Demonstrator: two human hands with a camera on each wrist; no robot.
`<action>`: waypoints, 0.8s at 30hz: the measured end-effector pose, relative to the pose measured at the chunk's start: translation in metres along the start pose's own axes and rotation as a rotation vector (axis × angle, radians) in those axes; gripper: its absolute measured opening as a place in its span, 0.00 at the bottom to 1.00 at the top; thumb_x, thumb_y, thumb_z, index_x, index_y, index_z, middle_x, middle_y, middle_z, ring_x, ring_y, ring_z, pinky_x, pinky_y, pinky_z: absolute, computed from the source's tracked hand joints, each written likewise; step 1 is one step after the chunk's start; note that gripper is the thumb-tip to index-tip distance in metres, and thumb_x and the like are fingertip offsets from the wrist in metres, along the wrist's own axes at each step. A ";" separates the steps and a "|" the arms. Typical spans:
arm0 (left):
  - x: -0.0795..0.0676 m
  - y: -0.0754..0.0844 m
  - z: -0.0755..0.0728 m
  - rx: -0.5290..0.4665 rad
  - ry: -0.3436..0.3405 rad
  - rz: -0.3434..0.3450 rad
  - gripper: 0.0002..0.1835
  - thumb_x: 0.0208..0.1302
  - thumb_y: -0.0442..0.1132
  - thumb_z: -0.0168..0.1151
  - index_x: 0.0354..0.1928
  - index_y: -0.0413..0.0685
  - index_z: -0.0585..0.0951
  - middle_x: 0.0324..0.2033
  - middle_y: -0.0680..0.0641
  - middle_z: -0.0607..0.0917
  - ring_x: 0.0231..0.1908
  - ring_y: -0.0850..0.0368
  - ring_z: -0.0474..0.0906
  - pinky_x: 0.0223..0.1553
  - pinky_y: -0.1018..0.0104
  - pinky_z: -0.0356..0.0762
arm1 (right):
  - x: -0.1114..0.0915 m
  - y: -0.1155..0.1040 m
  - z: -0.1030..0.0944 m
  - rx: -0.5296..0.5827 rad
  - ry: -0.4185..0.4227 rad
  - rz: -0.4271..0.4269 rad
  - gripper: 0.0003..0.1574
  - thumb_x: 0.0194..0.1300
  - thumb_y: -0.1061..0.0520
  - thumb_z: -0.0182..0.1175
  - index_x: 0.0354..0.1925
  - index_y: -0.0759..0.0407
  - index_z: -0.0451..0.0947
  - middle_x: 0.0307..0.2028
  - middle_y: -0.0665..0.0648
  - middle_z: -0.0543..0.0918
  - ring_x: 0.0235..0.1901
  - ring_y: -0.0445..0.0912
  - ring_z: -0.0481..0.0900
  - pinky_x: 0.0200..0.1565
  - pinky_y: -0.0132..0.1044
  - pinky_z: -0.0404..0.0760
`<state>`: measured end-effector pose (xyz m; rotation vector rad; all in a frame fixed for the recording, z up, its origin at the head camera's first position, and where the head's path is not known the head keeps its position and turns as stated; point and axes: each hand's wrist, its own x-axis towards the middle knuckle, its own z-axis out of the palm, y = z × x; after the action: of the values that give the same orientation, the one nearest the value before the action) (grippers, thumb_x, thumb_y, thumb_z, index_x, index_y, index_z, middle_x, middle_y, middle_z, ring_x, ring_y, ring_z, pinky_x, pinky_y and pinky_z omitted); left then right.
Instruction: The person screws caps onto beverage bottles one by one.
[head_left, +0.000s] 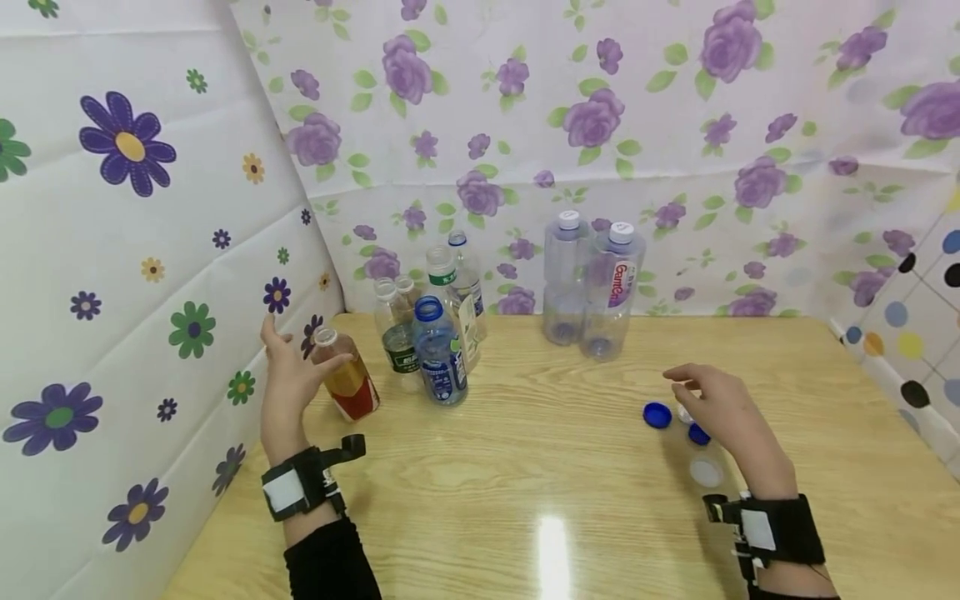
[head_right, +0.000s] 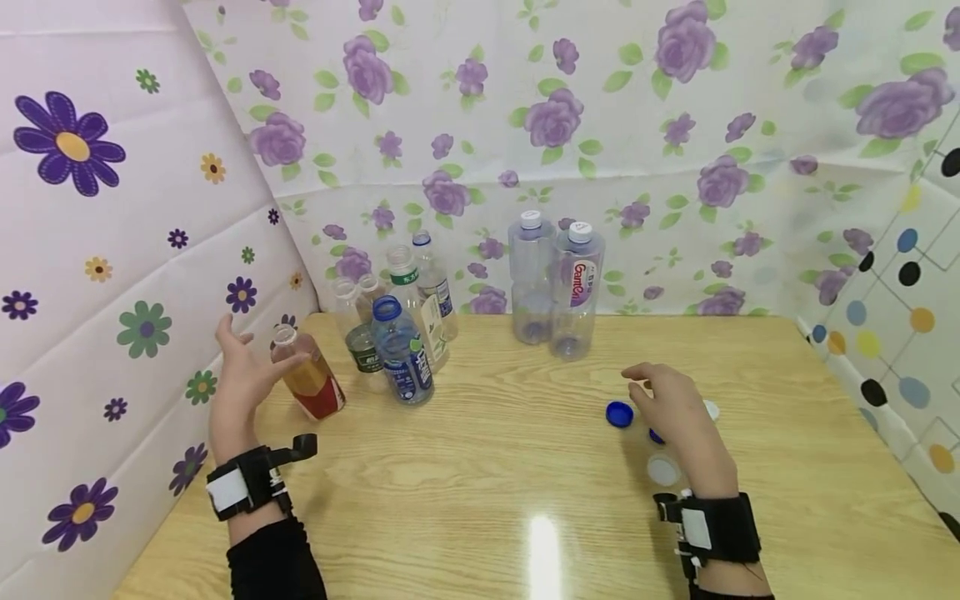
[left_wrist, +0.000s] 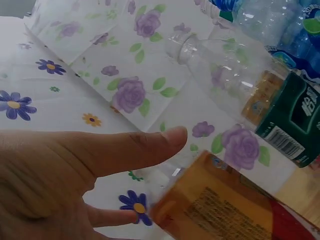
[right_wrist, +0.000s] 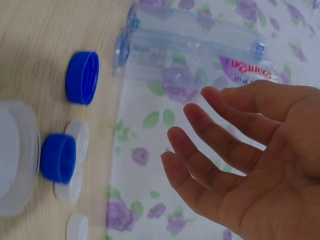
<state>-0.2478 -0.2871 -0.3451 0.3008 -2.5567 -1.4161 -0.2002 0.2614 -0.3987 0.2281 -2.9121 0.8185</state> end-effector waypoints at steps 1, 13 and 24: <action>0.002 -0.002 0.002 -0.021 -0.017 -0.005 0.69 0.63 0.42 0.74 0.77 0.57 0.21 0.77 0.28 0.42 0.75 0.27 0.45 0.72 0.33 0.53 | 0.000 0.002 -0.001 -0.002 0.003 0.006 0.21 0.78 0.58 0.53 0.62 0.67 0.77 0.54 0.73 0.81 0.53 0.70 0.78 0.46 0.60 0.82; 0.012 0.001 0.016 -0.010 -0.044 -0.074 0.56 0.67 0.38 0.69 0.78 0.43 0.35 0.72 0.24 0.58 0.70 0.30 0.61 0.70 0.37 0.63 | 0.001 0.005 -0.012 0.012 0.020 0.009 0.21 0.78 0.58 0.52 0.62 0.67 0.76 0.55 0.74 0.80 0.53 0.70 0.78 0.45 0.59 0.82; -0.004 0.016 0.010 0.001 0.062 -0.005 0.46 0.65 0.39 0.72 0.75 0.36 0.52 0.68 0.29 0.68 0.67 0.33 0.68 0.65 0.38 0.71 | 0.000 0.007 -0.010 0.024 -0.010 0.021 0.21 0.79 0.57 0.53 0.63 0.67 0.76 0.55 0.73 0.80 0.53 0.69 0.78 0.46 0.59 0.82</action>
<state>-0.2479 -0.2692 -0.3373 0.3459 -2.5096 -1.3847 -0.2010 0.2723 -0.3939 0.2045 -2.9207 0.8578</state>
